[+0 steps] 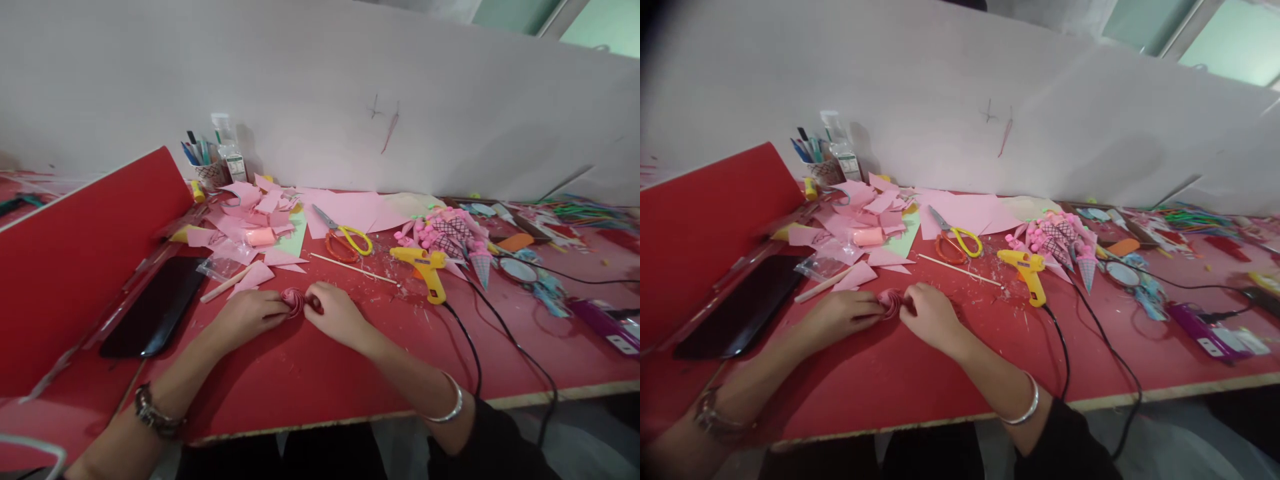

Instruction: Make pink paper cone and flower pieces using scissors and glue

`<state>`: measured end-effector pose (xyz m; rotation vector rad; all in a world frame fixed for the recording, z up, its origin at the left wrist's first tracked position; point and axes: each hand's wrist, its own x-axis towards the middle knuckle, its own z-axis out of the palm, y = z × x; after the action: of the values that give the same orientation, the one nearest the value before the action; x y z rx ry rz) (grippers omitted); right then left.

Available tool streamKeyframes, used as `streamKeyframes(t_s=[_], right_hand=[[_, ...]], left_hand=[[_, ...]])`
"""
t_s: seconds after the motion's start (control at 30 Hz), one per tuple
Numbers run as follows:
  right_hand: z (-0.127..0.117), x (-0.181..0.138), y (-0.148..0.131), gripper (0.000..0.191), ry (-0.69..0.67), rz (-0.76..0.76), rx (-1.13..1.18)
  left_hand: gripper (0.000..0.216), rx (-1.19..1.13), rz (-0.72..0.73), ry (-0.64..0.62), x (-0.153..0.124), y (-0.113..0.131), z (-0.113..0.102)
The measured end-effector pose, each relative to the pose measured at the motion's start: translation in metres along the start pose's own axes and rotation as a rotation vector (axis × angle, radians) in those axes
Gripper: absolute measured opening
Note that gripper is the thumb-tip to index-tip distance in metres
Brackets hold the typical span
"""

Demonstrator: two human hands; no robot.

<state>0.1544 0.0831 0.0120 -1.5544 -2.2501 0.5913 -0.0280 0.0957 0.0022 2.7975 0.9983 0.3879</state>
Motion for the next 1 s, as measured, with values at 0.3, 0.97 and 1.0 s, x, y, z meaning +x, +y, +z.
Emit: streamKeyframes(t_s=[0.3,0.97,1.0], right_hand=[[-0.003,0.0,0.001,0.015,-0.017,0.008,-0.078],[-0.009,-0.002,0.004,0.017,-0.006,0.032,-0.101],[-0.008,-0.002,0.005,0.017,-0.009,0.025,-0.101]], left_hand=[[0.028,0.014,-0.039,-0.028,-0.001,-0.005,0.0],[0.02,-0.028,-0.141,0.026,-0.004,-0.011,-0.004],[0.019,-0.033,-0.145,0.031,-0.004,-0.011,-0.004]])
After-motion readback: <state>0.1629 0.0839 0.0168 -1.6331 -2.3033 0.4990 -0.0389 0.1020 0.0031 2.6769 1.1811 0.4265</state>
